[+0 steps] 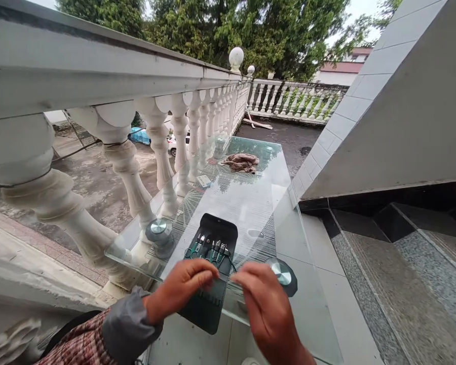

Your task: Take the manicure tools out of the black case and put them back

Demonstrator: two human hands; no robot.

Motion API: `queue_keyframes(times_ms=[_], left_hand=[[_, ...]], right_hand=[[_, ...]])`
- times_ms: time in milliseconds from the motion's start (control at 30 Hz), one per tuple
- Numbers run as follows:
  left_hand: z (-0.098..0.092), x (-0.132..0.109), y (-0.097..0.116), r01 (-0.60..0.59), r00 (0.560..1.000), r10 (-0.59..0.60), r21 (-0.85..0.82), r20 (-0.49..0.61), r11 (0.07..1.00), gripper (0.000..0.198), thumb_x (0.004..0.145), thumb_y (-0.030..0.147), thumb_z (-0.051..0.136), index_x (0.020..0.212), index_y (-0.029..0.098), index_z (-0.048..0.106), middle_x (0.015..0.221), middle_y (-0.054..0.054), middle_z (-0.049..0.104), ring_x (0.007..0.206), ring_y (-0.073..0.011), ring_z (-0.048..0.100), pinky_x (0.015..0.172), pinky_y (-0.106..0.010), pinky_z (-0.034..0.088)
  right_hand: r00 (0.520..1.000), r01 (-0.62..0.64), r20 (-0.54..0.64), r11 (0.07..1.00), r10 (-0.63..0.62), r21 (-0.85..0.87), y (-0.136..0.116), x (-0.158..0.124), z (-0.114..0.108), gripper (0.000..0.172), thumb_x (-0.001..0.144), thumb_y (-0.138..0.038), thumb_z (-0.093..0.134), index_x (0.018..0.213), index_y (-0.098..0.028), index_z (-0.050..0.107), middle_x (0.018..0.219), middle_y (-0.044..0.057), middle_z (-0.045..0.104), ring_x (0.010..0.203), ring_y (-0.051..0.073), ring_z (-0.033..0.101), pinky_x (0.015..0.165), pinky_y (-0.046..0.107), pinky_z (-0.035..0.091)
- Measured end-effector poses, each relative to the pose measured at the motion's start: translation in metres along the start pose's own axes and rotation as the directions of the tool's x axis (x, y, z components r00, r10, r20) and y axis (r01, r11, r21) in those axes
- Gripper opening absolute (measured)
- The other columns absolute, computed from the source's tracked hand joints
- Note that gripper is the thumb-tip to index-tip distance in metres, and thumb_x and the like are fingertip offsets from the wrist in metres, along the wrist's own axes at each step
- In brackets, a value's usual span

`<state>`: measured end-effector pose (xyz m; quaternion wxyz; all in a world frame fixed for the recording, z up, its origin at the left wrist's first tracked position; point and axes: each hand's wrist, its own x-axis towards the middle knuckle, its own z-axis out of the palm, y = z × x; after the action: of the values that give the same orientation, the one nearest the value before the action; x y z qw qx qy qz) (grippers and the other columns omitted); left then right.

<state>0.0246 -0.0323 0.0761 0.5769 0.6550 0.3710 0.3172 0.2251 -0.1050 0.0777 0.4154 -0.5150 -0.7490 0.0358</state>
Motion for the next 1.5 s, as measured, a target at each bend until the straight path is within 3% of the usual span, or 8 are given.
queue_keyframes(times_ms=[67,233,467,700,900,1200,1400,1500], left_hand=[[-0.014,0.012,-0.006,-0.079,0.991,0.103,0.243,-0.090,0.967,0.017,0.084,0.026,0.053,0.088,0.021,0.068,0.086,-0.004,0.067,0.079,-0.0184,0.061,0.078,-0.027,0.047],[-0.023,0.020,-0.030,-0.195,0.976,0.217,0.580,0.033,0.791,0.019,0.082,0.016,0.054,0.097,0.022,0.065,0.106,-0.007,0.063,0.103,-0.0245,0.056,0.094,-0.037,0.040],[-0.006,0.024,-0.050,-0.345,0.937,0.214,0.646,0.275,0.681,0.026,0.086,0.007,0.046,0.106,0.017,0.058,0.124,-0.011,0.054,0.120,-0.0227,0.046,0.108,-0.039,0.027],[0.001,0.032,-0.058,-0.310,0.948,0.157,0.700,0.276,0.643,0.028,0.086,0.007,0.048,0.111,0.015,0.057,0.130,-0.014,0.049,0.126,-0.0263,0.041,0.107,-0.043,0.027],[0.002,0.035,-0.074,-0.386,0.922,0.186,0.784,0.338,0.487,0.035,0.085,0.010,0.053,0.120,0.009,0.051,0.129,-0.020,0.049,0.123,-0.0291,0.043,0.105,-0.043,0.031],[0.000,0.039,-0.072,-0.411,0.911,0.172,0.794,0.374,0.448,0.046,0.079,0.010,0.063,0.123,0.011,0.049,0.129,-0.019,0.050,0.125,-0.0288,0.041,0.107,-0.040,0.029],[-0.003,0.040,-0.071,-0.428,0.903,0.145,0.815,0.405,0.391,0.053,0.074,0.014,0.069,0.123,0.004,0.049,0.126,-0.024,0.050,0.123,-0.0322,0.043,0.105,-0.040,0.031],[-0.004,0.042,-0.074,-0.420,0.907,0.159,0.813,0.389,0.404,0.056,0.073,0.015,0.071,0.124,0.006,0.048,0.128,-0.023,0.049,0.123,-0.0316,0.044,0.105,-0.040,0.031]], right_hand=[[0.996,-0.002,0.090,0.983,0.019,-0.185,0.025,0.008,0.022,0.032,0.085,-0.008,0.038,0.088,-0.023,0.066,0.088,0.004,0.061,0.084,0.017,0.054,0.074,0.032,0.043],[0.941,-0.014,0.300,0.905,0.156,-0.426,0.062,0.001,0.050,0.031,0.075,-0.001,0.047,0.075,-0.024,0.067,0.092,0.003,0.063,0.092,0.019,0.050,0.075,0.031,0.037],[0.955,-0.050,0.226,0.857,0.191,-0.513,0.066,-0.001,0.051,0.026,0.079,-0.005,0.046,0.087,-0.020,0.066,0.096,0.006,0.063,0.093,0.021,0.049,0.077,0.032,0.036],[0.970,-0.040,0.175,0.820,0.169,-0.571,0.051,0.014,0.075,0.013,0.085,-0.020,0.049,0.087,-0.019,0.062,0.078,0.005,0.062,0.080,0.021,0.050,0.069,0.031,0.034],[0.954,-0.063,0.187,0.769,0.233,-0.636,0.047,0.021,0.085,0.013,0.081,-0.012,0.051,0.078,-0.020,0.061,0.071,0.005,0.060,0.076,0.021,0.050,0.063,0.031,0.032],[0.920,-0.203,0.190,0.834,0.342,-0.513,0.045,0.015,0.083,0.021,0.075,-0.009,0.049,0.083,-0.023,0.063,0.074,0.002,0.064,0.074,0.019,0.055,0.065,0.029,0.036],[0.808,-0.387,0.341,0.870,0.480,-0.306,0.043,0.019,0.055,0.025,0.069,-0.012,0.043,0.073,-0.022,0.066,0.068,0.000,0.065,0.068,0.017,0.058,0.062,0.026,0.039],[0.736,-0.549,0.375,0.821,0.564,-0.157,0.058,0.029,0.036,0.025,0.070,-0.022,0.046,0.079,-0.023,0.068,0.070,0.000,0.067,0.066,0.016,0.060,0.061,0.025,0.042]])
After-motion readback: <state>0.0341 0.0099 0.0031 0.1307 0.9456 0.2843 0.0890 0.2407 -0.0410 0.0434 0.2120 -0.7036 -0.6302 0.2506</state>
